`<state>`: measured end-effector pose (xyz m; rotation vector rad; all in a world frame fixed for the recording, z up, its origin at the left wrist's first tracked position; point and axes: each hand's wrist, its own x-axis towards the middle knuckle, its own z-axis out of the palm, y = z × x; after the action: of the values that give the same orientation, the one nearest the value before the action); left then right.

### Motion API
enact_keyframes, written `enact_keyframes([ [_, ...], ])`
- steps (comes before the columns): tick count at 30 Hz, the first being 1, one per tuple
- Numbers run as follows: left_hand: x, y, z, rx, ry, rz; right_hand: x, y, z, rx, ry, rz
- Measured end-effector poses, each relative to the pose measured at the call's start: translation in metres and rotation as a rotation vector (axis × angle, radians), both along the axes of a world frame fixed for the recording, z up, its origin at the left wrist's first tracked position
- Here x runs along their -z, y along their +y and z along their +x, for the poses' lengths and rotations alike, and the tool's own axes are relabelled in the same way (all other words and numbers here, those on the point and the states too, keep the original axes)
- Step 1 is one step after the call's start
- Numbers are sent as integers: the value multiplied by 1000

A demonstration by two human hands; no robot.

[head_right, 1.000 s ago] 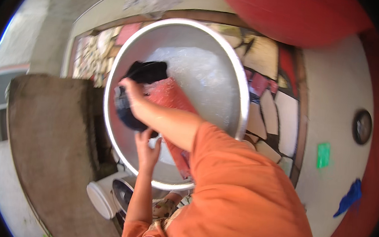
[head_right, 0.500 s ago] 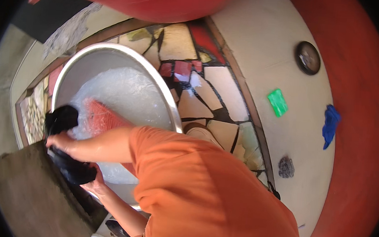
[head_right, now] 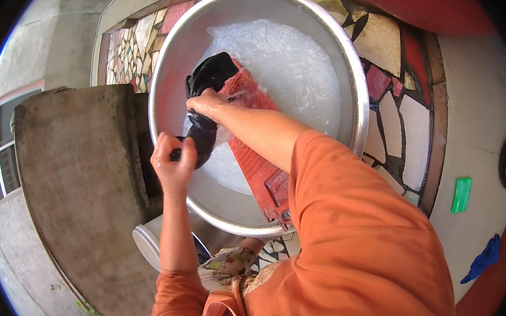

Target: The person scrubs clothes on a washboard in a basin, empties the water, places clothes into the basin, pours clean water over them using a bailer, and washes the clothes by hand.

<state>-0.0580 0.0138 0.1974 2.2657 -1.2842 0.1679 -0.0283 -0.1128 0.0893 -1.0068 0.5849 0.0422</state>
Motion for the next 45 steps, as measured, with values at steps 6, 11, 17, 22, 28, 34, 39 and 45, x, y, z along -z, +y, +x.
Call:
enact_keyframes([
  [6,2,-13,-22,575,-171,451,1,14,-6,-363,-51,-349],
  [11,33,-7,-38,891,-39,629,26,51,-16,-562,-84,-744],
  [17,25,0,-23,334,655,160,42,27,-24,-799,20,-431],
  [22,52,7,-5,-775,1199,-1296,19,43,-36,83,56,425],
  [28,123,47,-8,-325,1994,-1078,-14,44,-57,-597,147,-950],
  [34,103,45,-31,-86,2332,-1176,-38,-42,-45,-1295,-237,-646],
  [39,31,16,-33,184,2325,-1387,47,-78,-67,-388,-372,203],
  [45,2,-22,-52,337,2426,-1500,9,-43,-63,-185,-779,622],
])
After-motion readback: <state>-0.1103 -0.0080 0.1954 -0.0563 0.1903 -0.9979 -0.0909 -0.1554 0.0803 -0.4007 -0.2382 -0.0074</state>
